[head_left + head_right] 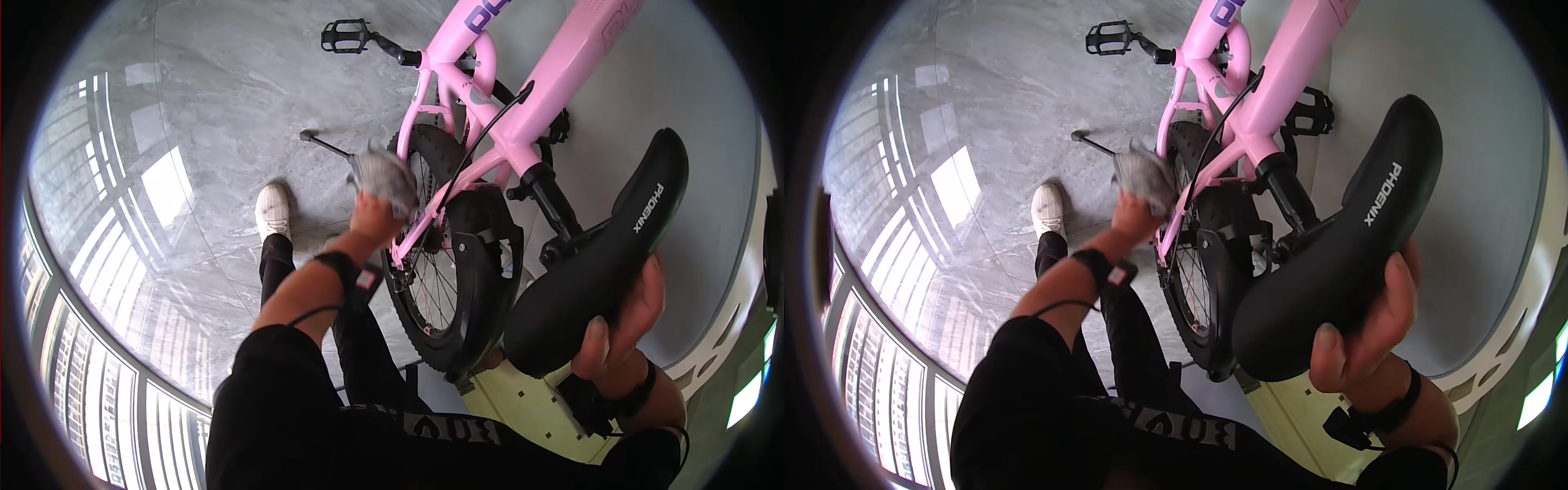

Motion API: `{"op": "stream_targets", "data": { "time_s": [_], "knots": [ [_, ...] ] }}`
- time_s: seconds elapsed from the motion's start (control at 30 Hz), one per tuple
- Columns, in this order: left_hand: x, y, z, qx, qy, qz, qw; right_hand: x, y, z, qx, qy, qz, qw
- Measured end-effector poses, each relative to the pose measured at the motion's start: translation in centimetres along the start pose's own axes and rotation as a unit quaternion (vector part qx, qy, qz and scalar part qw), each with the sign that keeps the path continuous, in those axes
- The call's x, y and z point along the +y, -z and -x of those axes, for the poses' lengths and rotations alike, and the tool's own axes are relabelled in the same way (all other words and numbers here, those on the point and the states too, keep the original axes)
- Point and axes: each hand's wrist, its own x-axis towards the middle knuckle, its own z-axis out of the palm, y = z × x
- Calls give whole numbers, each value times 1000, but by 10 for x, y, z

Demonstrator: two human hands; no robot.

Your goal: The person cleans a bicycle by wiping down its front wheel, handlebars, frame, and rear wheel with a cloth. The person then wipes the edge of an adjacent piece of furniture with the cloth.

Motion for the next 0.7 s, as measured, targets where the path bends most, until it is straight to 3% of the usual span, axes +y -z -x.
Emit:
{"op": "stream_targets", "data": {
  "time_s": [0.07, 0.17, 0.23, 0.3, 0.37, 0.43, 0.47, 0.5, 0.57, 0.63, 0.7],
  "knots": [
    [10, -5, 41, -69, 48, 80, 993, -1, -2, -2, 6, 8, 3, 1000],
    [-3, -8, 51, 11, 132, 289, 948, -1, -3, -2, 5, 7, 10, 1000],
    [-30, 21, 28, -158, 115, 309, 931, -1, -1, -1, 1, 6, 14, 1000],
    [-38, 62, 7, -34, 105, 315, 943, 1, 1, 1, -1, 6, 20, 1000],
    [-33, 118, -22, 59, 80, 443, 891, 0, 0, 2, 6, -2, 14, 1000],
    [-18, 164, -58, 159, -23, 469, 868, -1, 0, 2, 8, -6, 20, 1000],
    [1, 197, -68, 175, -52, 438, 880, -2, 1, 1, 6, -6, 30, 1000],
    [20, 218, -77, 234, -41, 294, 926, -3, 1, 1, 4, -7, 40, 999],
    [54, 242, -90, 173, 1, 132, 976, -4, -2, -1, 13, -6, 24, 1000],
    [73, 242, -86, 101, 48, 88, 990, -4, -1, -1, 12, -3, 26, 1000],
    [65, 222, -84, 93, 35, 99, 990, -4, 1, 0, 7, 3, 44, 999]
  ]
}}
